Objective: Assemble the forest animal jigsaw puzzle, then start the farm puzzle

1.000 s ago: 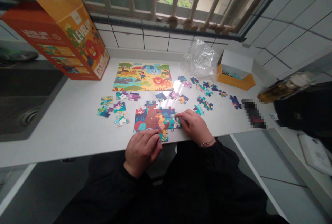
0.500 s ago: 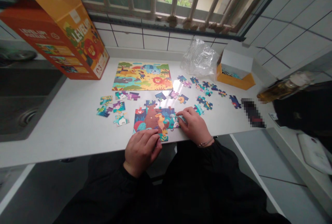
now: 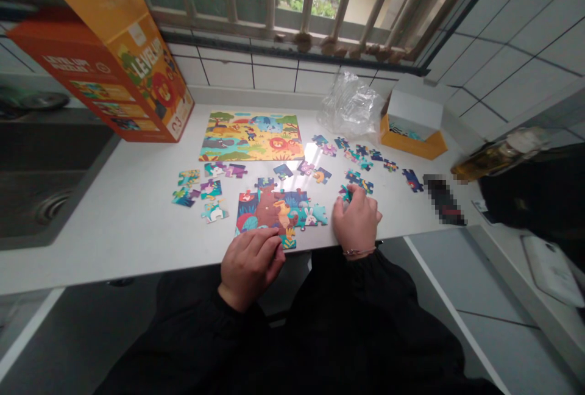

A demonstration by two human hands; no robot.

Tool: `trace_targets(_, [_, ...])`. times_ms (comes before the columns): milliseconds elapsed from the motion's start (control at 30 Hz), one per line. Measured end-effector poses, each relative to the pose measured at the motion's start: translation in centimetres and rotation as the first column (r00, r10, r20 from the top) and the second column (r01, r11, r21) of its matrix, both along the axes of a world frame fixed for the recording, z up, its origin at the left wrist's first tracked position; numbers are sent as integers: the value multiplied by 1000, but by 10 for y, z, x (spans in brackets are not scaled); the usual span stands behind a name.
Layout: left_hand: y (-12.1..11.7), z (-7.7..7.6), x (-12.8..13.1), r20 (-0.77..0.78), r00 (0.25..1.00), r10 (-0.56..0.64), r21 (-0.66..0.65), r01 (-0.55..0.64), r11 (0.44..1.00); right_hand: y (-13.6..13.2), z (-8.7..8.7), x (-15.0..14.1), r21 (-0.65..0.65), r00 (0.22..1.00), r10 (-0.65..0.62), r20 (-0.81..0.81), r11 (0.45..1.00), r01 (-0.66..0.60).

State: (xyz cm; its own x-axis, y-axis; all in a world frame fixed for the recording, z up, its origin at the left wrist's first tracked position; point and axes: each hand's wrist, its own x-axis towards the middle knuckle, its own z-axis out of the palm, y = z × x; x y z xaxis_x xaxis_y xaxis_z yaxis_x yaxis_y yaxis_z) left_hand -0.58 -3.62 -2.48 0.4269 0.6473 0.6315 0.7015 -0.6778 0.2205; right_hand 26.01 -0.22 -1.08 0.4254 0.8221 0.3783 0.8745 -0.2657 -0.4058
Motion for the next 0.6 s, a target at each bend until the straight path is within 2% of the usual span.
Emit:
trace_targets(200, [-1, 1, 1, 2, 1000, -5, 2, 5, 1000, 1, -4, 1, 80, 1000, 29, -4, 996, -28])
trace_targets(600, [-1, 0, 1, -11, 1000, -9, 21, 9, 1000, 4, 1, 1, -34, 999, -45, 7, 998, 45])
